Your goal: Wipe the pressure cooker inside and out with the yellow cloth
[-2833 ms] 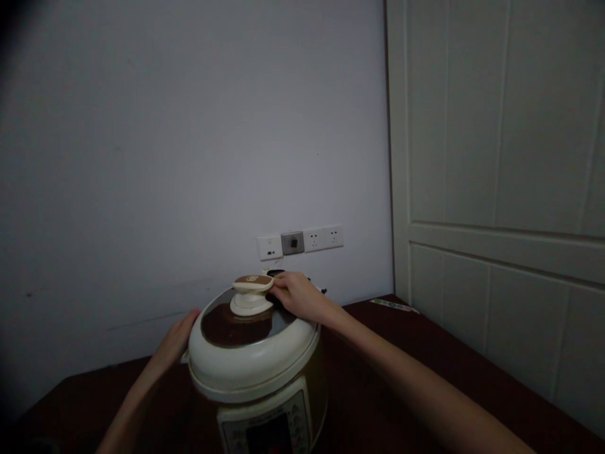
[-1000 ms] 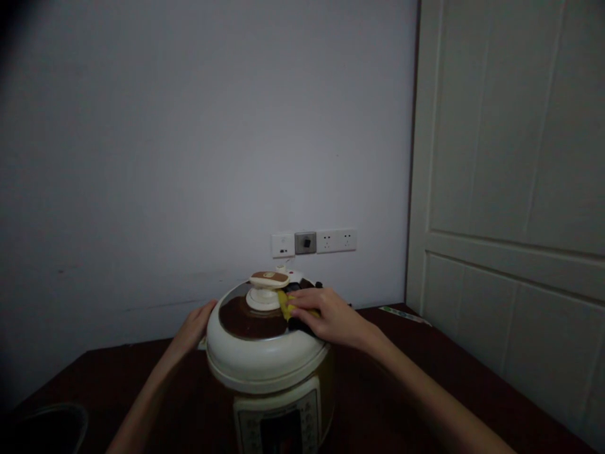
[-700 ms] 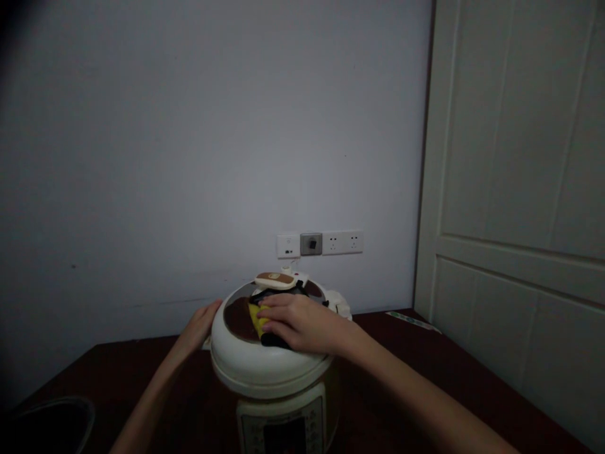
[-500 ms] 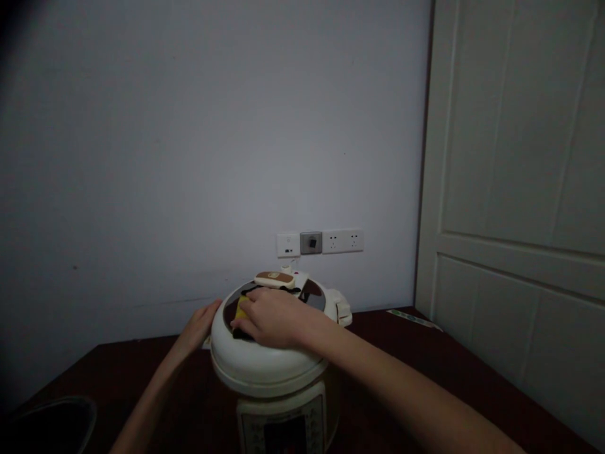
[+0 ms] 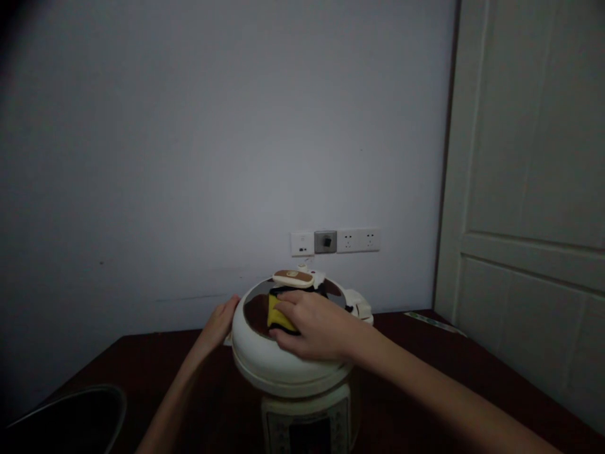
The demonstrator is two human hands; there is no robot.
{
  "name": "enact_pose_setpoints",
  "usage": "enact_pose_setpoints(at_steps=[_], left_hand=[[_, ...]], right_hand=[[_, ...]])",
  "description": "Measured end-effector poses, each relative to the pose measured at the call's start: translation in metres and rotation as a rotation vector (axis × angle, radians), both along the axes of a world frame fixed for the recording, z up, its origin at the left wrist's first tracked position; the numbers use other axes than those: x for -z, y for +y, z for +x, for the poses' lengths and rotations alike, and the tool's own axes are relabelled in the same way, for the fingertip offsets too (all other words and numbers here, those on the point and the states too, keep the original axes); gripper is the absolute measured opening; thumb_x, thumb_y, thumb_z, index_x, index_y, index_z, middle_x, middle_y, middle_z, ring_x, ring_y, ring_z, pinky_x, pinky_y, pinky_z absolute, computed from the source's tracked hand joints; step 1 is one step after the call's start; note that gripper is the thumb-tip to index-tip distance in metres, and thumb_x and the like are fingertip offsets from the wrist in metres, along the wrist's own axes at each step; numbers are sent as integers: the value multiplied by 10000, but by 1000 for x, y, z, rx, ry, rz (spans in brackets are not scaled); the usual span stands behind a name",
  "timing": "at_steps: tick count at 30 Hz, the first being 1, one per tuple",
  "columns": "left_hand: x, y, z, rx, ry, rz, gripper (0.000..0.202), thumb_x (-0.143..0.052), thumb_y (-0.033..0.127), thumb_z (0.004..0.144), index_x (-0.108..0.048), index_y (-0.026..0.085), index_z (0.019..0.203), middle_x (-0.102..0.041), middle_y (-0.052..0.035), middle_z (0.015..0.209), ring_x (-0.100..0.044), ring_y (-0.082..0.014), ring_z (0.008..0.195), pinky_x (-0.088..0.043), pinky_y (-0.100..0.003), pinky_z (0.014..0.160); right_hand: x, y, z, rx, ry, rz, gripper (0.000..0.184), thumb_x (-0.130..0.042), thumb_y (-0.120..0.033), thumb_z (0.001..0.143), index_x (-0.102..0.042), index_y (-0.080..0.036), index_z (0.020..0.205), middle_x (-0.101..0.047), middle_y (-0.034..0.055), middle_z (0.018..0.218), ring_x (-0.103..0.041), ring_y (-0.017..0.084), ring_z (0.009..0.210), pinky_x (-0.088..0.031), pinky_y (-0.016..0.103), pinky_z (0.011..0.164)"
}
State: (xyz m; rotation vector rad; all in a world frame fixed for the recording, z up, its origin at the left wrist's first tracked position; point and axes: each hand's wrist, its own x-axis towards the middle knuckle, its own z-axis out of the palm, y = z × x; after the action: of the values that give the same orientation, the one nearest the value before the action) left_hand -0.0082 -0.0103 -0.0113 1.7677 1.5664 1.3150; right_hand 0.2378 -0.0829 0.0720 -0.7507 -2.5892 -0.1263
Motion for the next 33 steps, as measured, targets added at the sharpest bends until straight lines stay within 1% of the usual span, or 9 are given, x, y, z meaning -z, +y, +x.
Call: enact_pose_setpoints(at_steps=[3, 7, 9, 11, 17, 22, 25, 27, 33], left_hand=[[2, 1, -2, 28, 8, 12, 597, -269, 564, 852, -683, 135, 833, -713, -101, 802, -626, -264, 847, -443, -369, 848], [0, 0, -2, 41, 23, -4, 602, -265, 578, 854, -676, 138, 830, -709, -103, 815, -621, -259, 830, -441, -363, 843], [-1, 0, -2, 34, 26, -12, 592, -272, 579, 849, -669, 144, 798, -703, -99, 791, -620, -262, 830, -438, -367, 850], [-2, 0, -2, 26, 31, -18, 585, -273, 578, 845, -662, 148, 770, -699, -98, 771, -620, -267, 844, -433, -372, 862], [-3, -2, -1, 47, 7, -33, 575, -274, 563, 849, -667, 150, 775, -710, -100, 796, -625, -259, 830, -444, -364, 834], [-5, -5, 1, 24, 20, -16, 569, -273, 562, 843, -661, 161, 730, -702, -88, 736, -633, -259, 793, -456, -366, 820], [-5, -4, 1, 10, 14, -18, 578, -278, 574, 827, -666, 153, 745, -704, -97, 741, -633, -266, 795, -459, -369, 810], [-4, -3, 1, 9, 8, -19, 588, -280, 585, 820, -667, 148, 752, -707, -104, 754, -634, -269, 800, -459, -366, 808], [-6, -5, 2, 27, -3, -14, 587, -289, 589, 821, -674, 147, 777, -717, -97, 778, -638, -264, 822, -461, -361, 817]], right_hand=[[-7, 12, -18, -83, -42, -4, 205, -511, -311, 878, -621, -154, 949, -653, 82, 942, -599, 185, 852, -457, 316, 807], [-8, 19, -23, -64, -37, 8, 310, -513, -432, 884, -622, -151, 955, -655, 94, 961, -599, 201, 871, -450, 324, 797], [-5, 17, -16, -29, -13, 10, 321, -508, -445, 889, -625, -151, 942, -657, 96, 956, -602, 198, 859, -449, 317, 779], [0, 15, -4, -4, 8, 16, 280, -512, -406, 895, -629, -156, 938, -664, 90, 939, -606, 190, 838, -448, 309, 763], [14, 19, 43, 32, 106, -16, 233, -523, -272, 886, -631, -174, 1068, -688, 90, 999, -628, 191, 889, -452, 302, 784], [16, 24, 62, 46, 162, -85, 253, -531, -294, 887, -632, -174, 1087, -697, 82, 990, -631, 177, 849, -465, 296, 761], [15, 20, 55, -2, 159, -72, 268, -531, -280, 885, -617, -172, 1115, -687, 91, 1031, -621, 179, 896, -455, 304, 798], [11, 18, 44, -33, 137, -49, 248, -527, -275, 885, -630, -177, 1088, -690, 85, 992, -618, 172, 875, -446, 298, 785], [-9, 24, -8, -48, -24, 0, 252, -507, -350, 901, -664, -152, 900, -682, 65, 813, -584, 146, 707, -396, 263, 653]])
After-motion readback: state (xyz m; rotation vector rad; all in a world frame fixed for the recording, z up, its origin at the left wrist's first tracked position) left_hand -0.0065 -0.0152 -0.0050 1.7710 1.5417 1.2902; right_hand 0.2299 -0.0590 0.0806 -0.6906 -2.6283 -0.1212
